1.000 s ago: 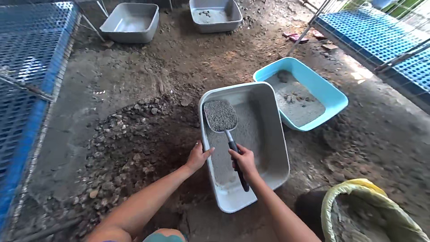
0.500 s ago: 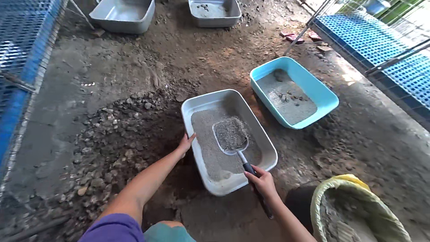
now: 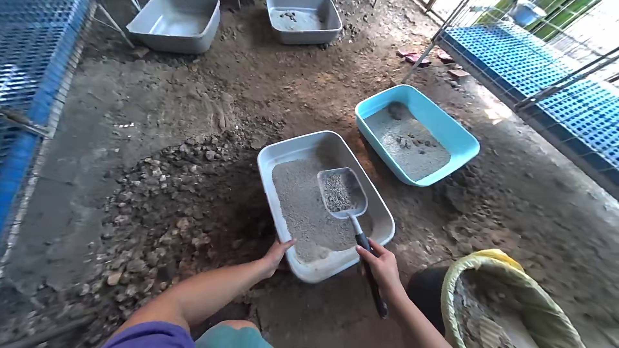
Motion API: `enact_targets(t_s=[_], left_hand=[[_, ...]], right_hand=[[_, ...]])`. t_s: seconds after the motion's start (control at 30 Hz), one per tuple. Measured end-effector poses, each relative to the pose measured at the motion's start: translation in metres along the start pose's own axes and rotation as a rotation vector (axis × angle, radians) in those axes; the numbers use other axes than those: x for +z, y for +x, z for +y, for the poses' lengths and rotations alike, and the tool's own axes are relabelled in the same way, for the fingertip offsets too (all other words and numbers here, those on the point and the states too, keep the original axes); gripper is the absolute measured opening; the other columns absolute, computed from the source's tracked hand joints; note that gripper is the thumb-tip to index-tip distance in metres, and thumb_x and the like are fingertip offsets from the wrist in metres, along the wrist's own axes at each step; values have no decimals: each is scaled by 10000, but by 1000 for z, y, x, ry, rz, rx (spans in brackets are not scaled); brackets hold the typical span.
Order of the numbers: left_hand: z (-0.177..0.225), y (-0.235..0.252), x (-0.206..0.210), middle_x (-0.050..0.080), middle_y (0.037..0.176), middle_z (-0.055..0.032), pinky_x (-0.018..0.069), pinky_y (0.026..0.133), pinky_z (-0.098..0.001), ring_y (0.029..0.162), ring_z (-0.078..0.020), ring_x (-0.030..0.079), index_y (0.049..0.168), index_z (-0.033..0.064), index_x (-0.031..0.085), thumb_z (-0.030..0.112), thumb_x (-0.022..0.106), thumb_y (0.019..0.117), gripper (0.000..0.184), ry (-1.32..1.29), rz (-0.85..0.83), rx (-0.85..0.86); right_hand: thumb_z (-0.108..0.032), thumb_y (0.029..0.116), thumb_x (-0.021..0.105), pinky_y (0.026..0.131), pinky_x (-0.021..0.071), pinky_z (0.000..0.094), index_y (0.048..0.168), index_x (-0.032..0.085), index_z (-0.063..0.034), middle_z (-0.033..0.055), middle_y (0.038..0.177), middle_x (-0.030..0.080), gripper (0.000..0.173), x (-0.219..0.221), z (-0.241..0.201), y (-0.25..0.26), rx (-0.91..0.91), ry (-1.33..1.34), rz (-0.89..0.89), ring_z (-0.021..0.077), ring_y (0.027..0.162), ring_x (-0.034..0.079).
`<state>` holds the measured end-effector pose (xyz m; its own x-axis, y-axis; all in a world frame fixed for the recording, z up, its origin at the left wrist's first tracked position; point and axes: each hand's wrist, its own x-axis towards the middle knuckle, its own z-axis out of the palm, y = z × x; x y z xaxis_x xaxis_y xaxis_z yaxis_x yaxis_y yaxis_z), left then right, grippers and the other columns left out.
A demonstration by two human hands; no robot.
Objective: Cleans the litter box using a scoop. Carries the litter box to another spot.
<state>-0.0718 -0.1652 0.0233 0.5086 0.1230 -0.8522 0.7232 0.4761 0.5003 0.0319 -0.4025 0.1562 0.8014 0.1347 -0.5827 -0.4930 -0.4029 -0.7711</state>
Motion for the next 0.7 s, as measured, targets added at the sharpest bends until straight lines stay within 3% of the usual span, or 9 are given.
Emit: enact_targets(t_s=[0.1,0.3,0.4,0.6,0.7], left_hand=[[-8,0,7,561,1362,-292,547,943,-533,1178,-389,624,1551,25,289,246,667,1015,692,-25,36,-44],[-15,2,16,541,1382,-299,532,970,-541,1211,-393,603,1536,-2,302,98,736,947,739,36,81,11],[-2,0,29,560,1312,-293,549,905,-511,1121,-372,621,1486,-31,354,-39,682,905,667,60,75,11],[43,-5,26,608,1112,-218,573,771,-426,903,-272,651,1421,-20,395,-56,600,917,545,-25,-10,36],[50,-9,3,644,989,-157,591,728,-385,813,-228,677,1283,2,486,-38,531,954,334,-134,-77,-16]], right_hand=[[-47,967,687,455,490,258,1330,611,58,69,688,642,386,-3,-1,1,-12,-9,-12,96,468,547],[-59,961,698,489,494,275,1345,610,46,93,748,667,407,-12,-2,-1,-27,-90,-19,104,502,555],[-74,965,705,491,494,285,1337,627,17,94,779,667,391,-18,-12,-6,32,-148,-63,112,511,554],[-32,981,643,450,490,255,1337,610,31,66,752,662,363,-51,-58,-42,33,-23,-64,98,485,553],[-28,955,594,442,504,249,1308,607,18,26,714,647,357,-93,-77,-74,-42,7,-40,93,478,564]])
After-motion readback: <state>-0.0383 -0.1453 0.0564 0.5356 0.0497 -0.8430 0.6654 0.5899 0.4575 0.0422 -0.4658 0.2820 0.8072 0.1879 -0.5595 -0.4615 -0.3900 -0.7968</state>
